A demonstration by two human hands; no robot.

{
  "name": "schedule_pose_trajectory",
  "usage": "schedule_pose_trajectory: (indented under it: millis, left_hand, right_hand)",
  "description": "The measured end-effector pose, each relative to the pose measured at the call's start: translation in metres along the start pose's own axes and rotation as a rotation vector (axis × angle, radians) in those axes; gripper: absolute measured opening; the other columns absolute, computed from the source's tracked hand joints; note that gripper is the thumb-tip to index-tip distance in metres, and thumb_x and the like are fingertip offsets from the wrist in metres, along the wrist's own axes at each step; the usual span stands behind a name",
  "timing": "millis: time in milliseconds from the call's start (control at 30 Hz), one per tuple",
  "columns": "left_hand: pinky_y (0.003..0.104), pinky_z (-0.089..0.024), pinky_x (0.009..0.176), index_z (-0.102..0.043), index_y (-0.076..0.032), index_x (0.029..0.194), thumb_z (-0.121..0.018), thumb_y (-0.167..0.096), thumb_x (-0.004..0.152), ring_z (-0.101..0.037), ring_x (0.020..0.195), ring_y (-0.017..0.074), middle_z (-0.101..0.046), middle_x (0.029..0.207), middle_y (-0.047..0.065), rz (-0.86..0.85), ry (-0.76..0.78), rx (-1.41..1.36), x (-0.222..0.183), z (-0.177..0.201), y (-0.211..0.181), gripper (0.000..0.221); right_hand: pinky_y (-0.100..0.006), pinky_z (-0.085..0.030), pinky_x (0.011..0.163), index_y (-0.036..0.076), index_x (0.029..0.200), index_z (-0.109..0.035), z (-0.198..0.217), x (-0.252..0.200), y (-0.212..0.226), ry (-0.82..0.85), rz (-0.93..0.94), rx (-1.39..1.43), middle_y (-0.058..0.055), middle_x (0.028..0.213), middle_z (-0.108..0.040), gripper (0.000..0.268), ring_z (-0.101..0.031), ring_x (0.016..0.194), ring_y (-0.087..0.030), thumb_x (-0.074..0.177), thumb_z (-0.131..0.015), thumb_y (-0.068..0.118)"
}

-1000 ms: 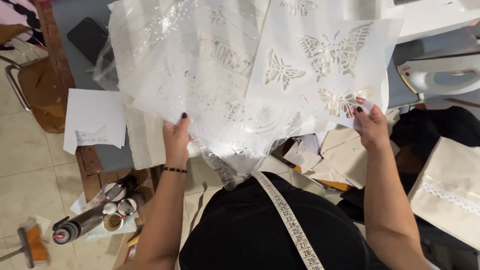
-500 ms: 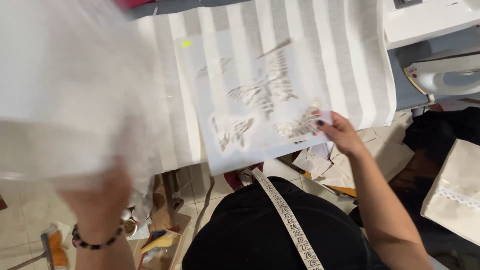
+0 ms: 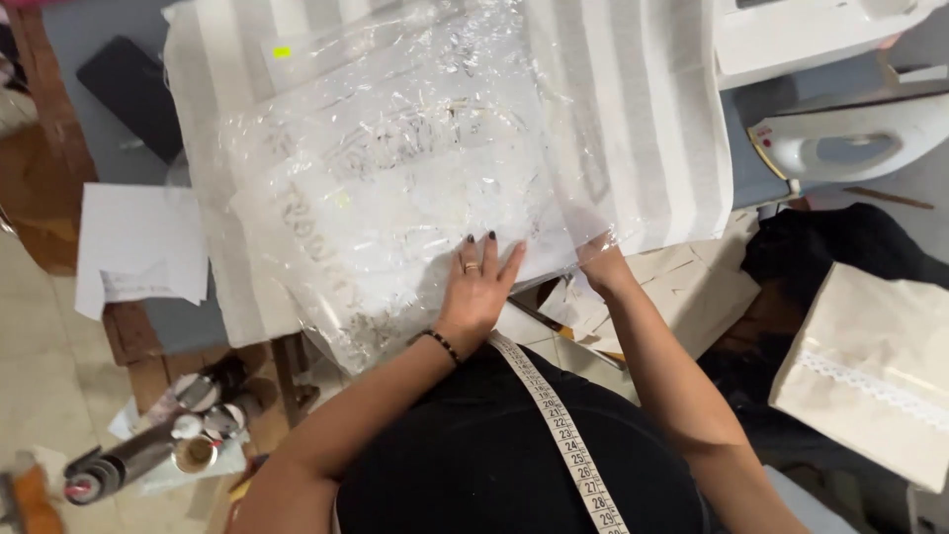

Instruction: The person organizes butterfly stencils, lays a strip of fabric on an ironing board, and irons it flat before unplugging the iron.

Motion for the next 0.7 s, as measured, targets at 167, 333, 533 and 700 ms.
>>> schedule_pose_trajectory:
  millis: [167,333,533,700]
  left_hand:
    - [0.063,-0.041,0.107,-0.049,-0.029,0.154,-0.064,-0.013,0.097,-0.053,0.133,0.0483,-0.056,0.147,0.020,0.006,0.000,-0.071,0.003,0.019,0.010,0.061]
    - [0.068,-0.020,0.119,-0.038,-0.030,0.159,-0.079,-0.037,0.084,-0.040,0.147,0.0376,-0.044,0.159,0.011,0.011,0.255,-0.436,-0.028,0.052,0.036,0.086]
    - [0.074,-0.024,0.112,-0.061,-0.022,0.145,-0.078,-0.047,0.082,-0.039,0.145,0.0445,-0.052,0.153,0.015,0.395,0.265,-0.149,-0.096,0.116,0.096,0.070]
    - [0.069,-0.025,0.115,-0.057,-0.025,0.154,-0.073,-0.047,0.090,-0.038,0.149,0.0455,-0.045,0.164,0.019,0.617,0.220,0.099,-0.145,0.120,0.108,0.069]
  right_hand:
    - [-0.041,-0.062,0.086,0.003,0.139,-0.057,0.021,0.016,-0.100,-0.217,-0.136,0.640,-0.021,0.124,-0.065,0.036,-0.068,0.107,-0.032,0.104,-0.057,0.010]
    - [-0.036,-0.066,0.085,0.018,0.128,-0.066,0.068,0.030,-0.122,-0.387,-0.369,0.939,-0.007,0.113,-0.073,0.063,-0.075,0.097,-0.021,0.096,-0.040,0.065]
    - [-0.032,-0.059,0.082,0.014,0.139,-0.055,0.080,0.048,-0.113,-0.222,-0.056,0.305,-0.012,0.115,-0.064,0.051,-0.070,0.099,-0.025,0.094,-0.077,0.008]
    - [-0.023,-0.056,0.073,0.018,0.113,-0.076,0.084,0.057,-0.121,-0.311,-0.041,0.000,-0.002,0.093,-0.073,0.020,-0.072,0.082,-0.013,0.096,-0.082,0.009]
Point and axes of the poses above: each hand's wrist, its own x-axis towards the middle knuckle, its own z-axis out of the back of the hand, y = z × x, the point moved 1 cm from there along x, towards the middle knuckle
